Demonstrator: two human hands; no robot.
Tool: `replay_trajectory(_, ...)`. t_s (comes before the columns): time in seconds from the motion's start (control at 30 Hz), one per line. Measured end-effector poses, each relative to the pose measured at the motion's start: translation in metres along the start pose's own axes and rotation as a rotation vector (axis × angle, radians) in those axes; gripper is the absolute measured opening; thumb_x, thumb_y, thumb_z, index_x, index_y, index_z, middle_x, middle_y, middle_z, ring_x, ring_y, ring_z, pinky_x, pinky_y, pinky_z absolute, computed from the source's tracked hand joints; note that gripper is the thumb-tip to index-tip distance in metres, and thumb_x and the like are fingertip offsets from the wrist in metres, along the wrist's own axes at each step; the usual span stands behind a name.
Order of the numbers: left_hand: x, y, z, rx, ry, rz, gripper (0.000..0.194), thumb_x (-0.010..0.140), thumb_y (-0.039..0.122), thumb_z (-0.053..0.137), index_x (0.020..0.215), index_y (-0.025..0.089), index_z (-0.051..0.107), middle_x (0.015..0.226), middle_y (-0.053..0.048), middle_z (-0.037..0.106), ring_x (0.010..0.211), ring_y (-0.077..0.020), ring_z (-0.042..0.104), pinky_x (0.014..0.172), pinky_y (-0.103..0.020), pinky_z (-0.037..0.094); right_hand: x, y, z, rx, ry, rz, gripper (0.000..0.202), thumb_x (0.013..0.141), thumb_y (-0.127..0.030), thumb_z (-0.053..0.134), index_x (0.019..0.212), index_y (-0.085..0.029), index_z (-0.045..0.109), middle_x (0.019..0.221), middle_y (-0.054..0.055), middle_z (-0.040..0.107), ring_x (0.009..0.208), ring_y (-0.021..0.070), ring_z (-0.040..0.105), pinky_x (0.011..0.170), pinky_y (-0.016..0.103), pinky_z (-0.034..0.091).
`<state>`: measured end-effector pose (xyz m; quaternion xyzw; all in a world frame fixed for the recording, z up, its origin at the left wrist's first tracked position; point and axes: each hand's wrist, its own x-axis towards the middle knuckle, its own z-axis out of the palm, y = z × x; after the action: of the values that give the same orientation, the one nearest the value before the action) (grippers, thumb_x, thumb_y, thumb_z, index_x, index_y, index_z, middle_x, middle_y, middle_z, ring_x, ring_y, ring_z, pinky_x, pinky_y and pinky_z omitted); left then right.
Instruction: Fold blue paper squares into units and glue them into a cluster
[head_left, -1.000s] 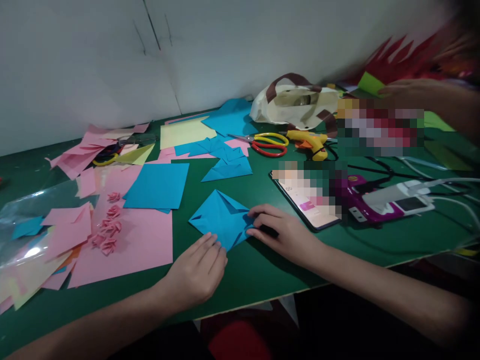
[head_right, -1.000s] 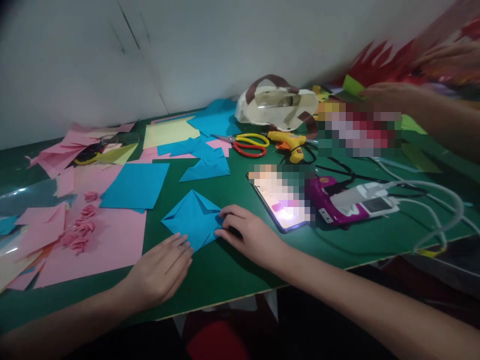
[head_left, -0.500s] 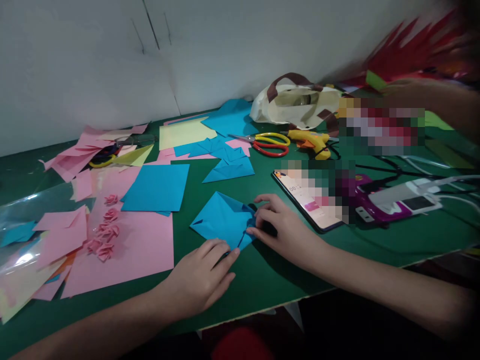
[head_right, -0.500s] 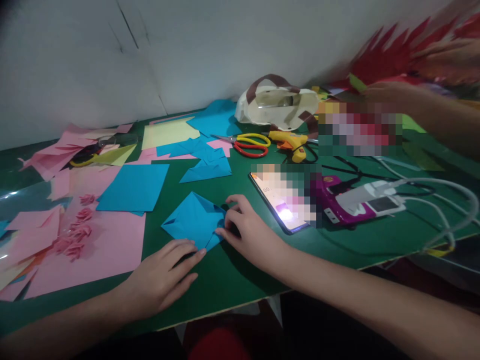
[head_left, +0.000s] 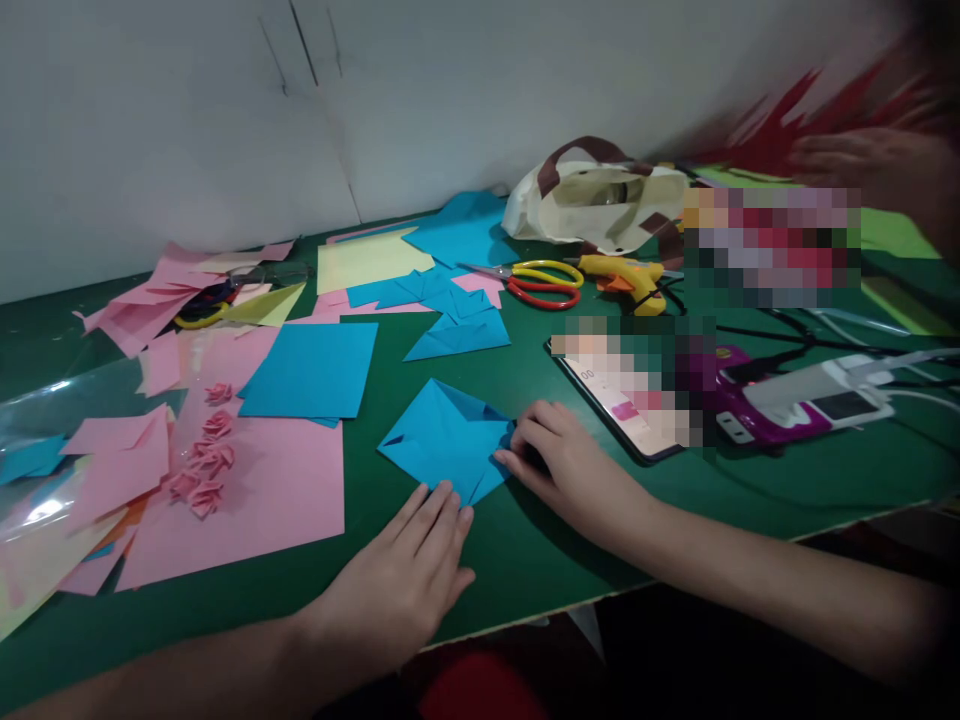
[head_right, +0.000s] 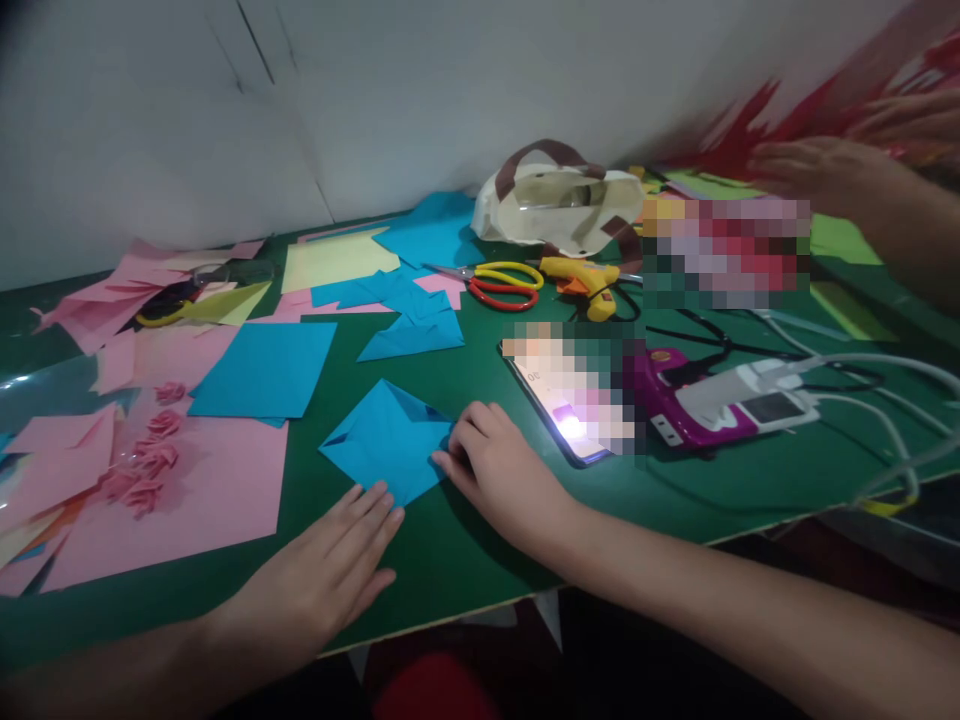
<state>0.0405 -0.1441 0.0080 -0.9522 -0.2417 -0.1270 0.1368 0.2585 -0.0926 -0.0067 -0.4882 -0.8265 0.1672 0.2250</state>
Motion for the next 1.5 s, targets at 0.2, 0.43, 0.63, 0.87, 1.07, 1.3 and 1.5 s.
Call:
replay_trajectory(0.2, -0.001, 0.003, -0.004, -0.229, -0.096, -0.169, 0.031, 0.091, 0.016, 0.038, 0.117, 0.005, 0.052, 0.119, -0.018, 0.061, 0.121, -0.0284, 0.049, 0.095, -0.048, 0.047, 0.001, 0.001, -0.001, -0.017, -0.009, -0.013, 0.019, 0.089, -0.026, 0.049, 0.072, -0.019, 0.047, 0.079, 0.005, 0.052, 0.077, 0.0192, 0.046, 0.07, 0.035, 0.04)
replay_trajectory(0.43, 0.003, -0.01, -0.006, -0.48, -0.22, -0.336, 0.034, 0.089, 0.022, 0.042, 0.121, 0.012, 0.045, 0.131, -0.014, 0.052, 0.129, -0.0222, 0.039, 0.104, -0.048, 0.036, 0.001, 0.005, -0.001, 0.008, 0.001, -0.015, 0.019, 0.09, -0.021, 0.047, 0.072, -0.019, 0.043, 0.078, 0.004, 0.05, 0.077, 0.0186, 0.045, 0.068, 0.033, 0.039)
replay_trajectory(0.63, 0.004, -0.016, -0.004, -0.358, -0.329, -0.242, 0.047, 0.091, 0.025, 0.04, 0.137, 0.015, 0.033, 0.137, -0.01, 0.047, 0.13, -0.0242, 0.036, 0.106, -0.052, 0.028, -0.001, 0.003, 0.0, 0.022, 0.039, -0.012, 0.019, 0.089, -0.018, 0.048, 0.071, -0.019, 0.041, 0.076, 0.003, 0.048, 0.075, 0.018, 0.045, 0.066, 0.031, 0.038)
replay_trajectory(0.87, 0.003, -0.013, -0.002, -0.244, -0.348, -0.183, 0.047, 0.093, 0.03, 0.038, 0.135, 0.011, 0.036, 0.139, -0.01, 0.045, 0.131, -0.0249, 0.036, 0.107, -0.051, 0.024, -0.003, 0.004, 0.0, 0.068, 0.063, 0.002, 0.021, 0.088, -0.016, 0.048, 0.07, -0.02, 0.038, 0.076, 0.003, 0.047, 0.074, 0.0168, 0.045, 0.065, 0.03, 0.038)
replay_trajectory(1.07, 0.004, -0.012, -0.001, -0.215, -0.328, -0.168, 0.044, 0.094, 0.028, 0.036, 0.133, 0.01, 0.039, 0.137, -0.012, 0.046, 0.13, -0.0278, 0.037, 0.105, -0.054, 0.027, -0.003, 0.005, 0.0, 0.106, 0.067, 0.004, 0.023, 0.088, -0.016, 0.049, 0.069, -0.02, 0.037, 0.075, 0.002, 0.046, 0.074, 0.0158, 0.045, 0.067, 0.03, 0.038)
replay_trajectory(1.3, 0.003, -0.011, -0.001, -0.257, -0.32, -0.182, 0.042, 0.093, 0.025, 0.037, 0.131, 0.008, 0.042, 0.137, -0.016, 0.046, 0.131, -0.031, 0.034, 0.103, -0.057, 0.03, -0.002, 0.006, 0.002, 0.034, 0.064, 0.003, 0.024, 0.087, -0.017, 0.05, 0.067, -0.02, 0.037, 0.074, 0.002, 0.046, 0.072, 0.0166, 0.045, 0.064, 0.029, 0.038)
replay_trajectory(1.5, 0.002, -0.011, -0.001, -0.259, -0.317, -0.19, 0.042, 0.092, 0.025, 0.037, 0.131, 0.009, 0.042, 0.138, -0.016, 0.045, 0.133, -0.0294, 0.031, 0.104, -0.054, 0.031, -0.004, 0.005, 0.002, -0.025, 0.088, -0.084, 0.007, 0.088, -0.016, 0.048, 0.081, -0.017, 0.049, 0.082, 0.005, 0.052, 0.078, 0.0174, 0.047, 0.066, 0.028, 0.04)
